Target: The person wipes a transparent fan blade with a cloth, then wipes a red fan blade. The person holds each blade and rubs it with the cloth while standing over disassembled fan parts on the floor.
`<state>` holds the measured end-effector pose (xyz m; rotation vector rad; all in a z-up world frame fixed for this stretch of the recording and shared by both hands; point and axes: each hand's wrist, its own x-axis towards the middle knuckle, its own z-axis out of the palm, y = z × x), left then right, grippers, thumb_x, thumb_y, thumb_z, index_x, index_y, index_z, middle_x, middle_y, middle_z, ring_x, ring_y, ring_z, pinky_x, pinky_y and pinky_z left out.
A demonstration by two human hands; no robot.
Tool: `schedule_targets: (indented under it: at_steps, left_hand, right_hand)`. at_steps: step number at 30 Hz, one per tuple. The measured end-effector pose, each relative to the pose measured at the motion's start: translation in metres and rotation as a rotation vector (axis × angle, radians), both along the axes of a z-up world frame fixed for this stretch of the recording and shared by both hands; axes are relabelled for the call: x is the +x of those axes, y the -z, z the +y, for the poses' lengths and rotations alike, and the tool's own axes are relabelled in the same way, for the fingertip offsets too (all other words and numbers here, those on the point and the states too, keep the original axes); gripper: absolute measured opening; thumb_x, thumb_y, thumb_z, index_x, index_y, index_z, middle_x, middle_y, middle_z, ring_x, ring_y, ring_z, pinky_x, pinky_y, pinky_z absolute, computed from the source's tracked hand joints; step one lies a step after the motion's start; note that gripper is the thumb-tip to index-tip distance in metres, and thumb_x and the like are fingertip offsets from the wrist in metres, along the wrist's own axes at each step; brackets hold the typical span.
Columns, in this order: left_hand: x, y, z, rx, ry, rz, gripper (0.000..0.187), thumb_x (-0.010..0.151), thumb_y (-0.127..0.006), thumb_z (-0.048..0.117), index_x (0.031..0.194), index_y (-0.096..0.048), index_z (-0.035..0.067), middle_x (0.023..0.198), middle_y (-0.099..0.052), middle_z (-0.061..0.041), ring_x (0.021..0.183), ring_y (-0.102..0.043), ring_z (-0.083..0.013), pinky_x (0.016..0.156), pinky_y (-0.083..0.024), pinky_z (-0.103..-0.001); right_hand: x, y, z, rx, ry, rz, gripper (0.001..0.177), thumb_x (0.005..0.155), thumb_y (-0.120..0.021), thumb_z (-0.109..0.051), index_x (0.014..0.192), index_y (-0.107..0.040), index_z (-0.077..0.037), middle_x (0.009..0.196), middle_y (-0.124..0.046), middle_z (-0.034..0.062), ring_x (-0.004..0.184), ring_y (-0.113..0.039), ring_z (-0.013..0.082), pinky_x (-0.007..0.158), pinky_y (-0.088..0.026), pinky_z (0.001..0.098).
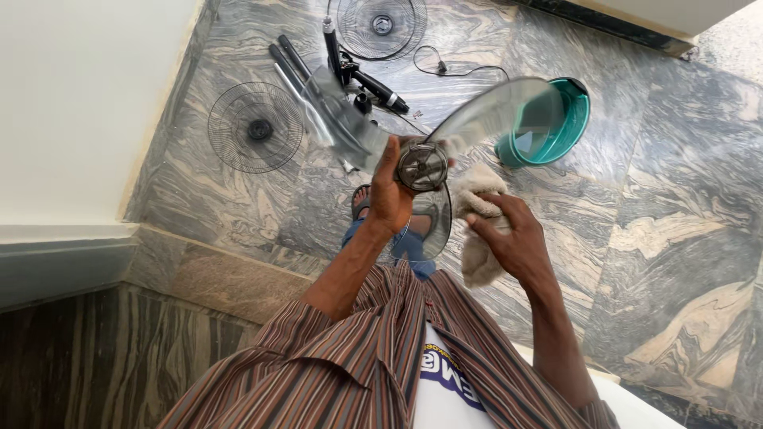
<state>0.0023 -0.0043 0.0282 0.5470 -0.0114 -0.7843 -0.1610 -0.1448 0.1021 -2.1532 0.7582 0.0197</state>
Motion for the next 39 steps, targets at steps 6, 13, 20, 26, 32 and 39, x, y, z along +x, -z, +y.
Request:
schedule_targets:
  at_steps: [6, 13, 20, 26, 32, 39]
  left_hand:
    - [0.002, 0.003, -0.026, 0.249, -0.198, -0.03, 0.068, 0.094, -0.067, 0.068, 0.118, -0.062, 0.004, 0.098, -0.067, -0.005, 0.085, -0.067, -0.0143, 0.074, -0.059, -0.033]
    - [0.004, 0.028, -0.006, 0.444, -0.003, 0.061, 0.079, 0.085, -0.057, 0.08, 0.119, -0.064, 0.009, 0.107, -0.066, -0.003, 0.099, -0.061, -0.014, 0.082, -0.053, -0.034]
    - [0.004, 0.035, 0.004, -0.008, -0.103, 0.426, 0.065, 0.093, -0.052, 0.069, 0.121, -0.065, 0.012, 0.109, -0.072, -0.008, 0.107, -0.067, -0.0248, 0.098, -0.056, -0.045]
    - [0.011, 0.029, 0.004, -0.273, -0.087, 0.309, 0.074, 0.098, -0.046, 0.073, 0.132, -0.058, 0.009, 0.121, -0.069, -0.014, 0.114, -0.067, -0.0303, 0.098, -0.058, -0.048]
    - [0.007, 0.017, 0.018, -0.308, 0.061, 0.357, 0.089, 0.093, -0.039, 0.081, 0.143, -0.051, 0.008, 0.134, -0.066, -0.019, 0.117, -0.068, -0.0349, 0.093, -0.061, -0.05]
    - [-0.013, 0.032, -0.008, -0.304, 0.191, 0.302, 0.105, 0.098, -0.036, 0.084, 0.149, -0.048, -0.006, 0.126, -0.064, -0.026, 0.107, -0.07, -0.0311, 0.093, -0.065, -0.046]
  right_hand:
    - [0.027, 0.021, 0.047, -0.276, -0.038, -0.092, 0.056, 0.084, -0.077, -0.027, 0.134, -0.067, -0.003, 0.141, -0.054, 0.0246, 0.119, -0.064, 0.0386, 0.092, -0.059, 0.0467]
    - [0.038, 0.015, 0.058, -0.505, -0.052, -0.133, 0.048, 0.083, -0.076, -0.019, 0.13, -0.072, -0.009, 0.145, -0.055, 0.0226, 0.12, -0.064, 0.0374, 0.092, -0.059, 0.0478]
    - [0.034, 0.007, 0.073, -0.565, -0.294, -0.224, 0.044, 0.083, -0.083, -0.019, 0.126, -0.074, -0.015, 0.141, -0.056, 0.0187, 0.112, -0.061, 0.0336, 0.086, -0.058, 0.0447]
    - [0.025, -0.001, 0.073, -0.568, -0.447, -0.307, 0.04, 0.087, -0.078, -0.015, 0.126, -0.074, -0.022, 0.138, -0.063, 0.0107, 0.106, -0.063, 0.0253, 0.087, -0.061, 0.0385]
    - [0.03, -0.031, 0.042, -0.028, 0.131, -0.139, 0.058, 0.094, -0.069, -0.022, 0.146, -0.045, -0.022, 0.138, -0.062, 0.0093, 0.111, -0.071, 0.025, 0.083, -0.066, 0.035]
    - [0.043, -0.033, 0.061, -0.644, -0.405, -0.217, 0.063, 0.08, -0.069, -0.01, 0.143, -0.061, -0.012, 0.14, -0.059, 0.0239, 0.114, -0.066, 0.0378, 0.085, -0.062, 0.0473]
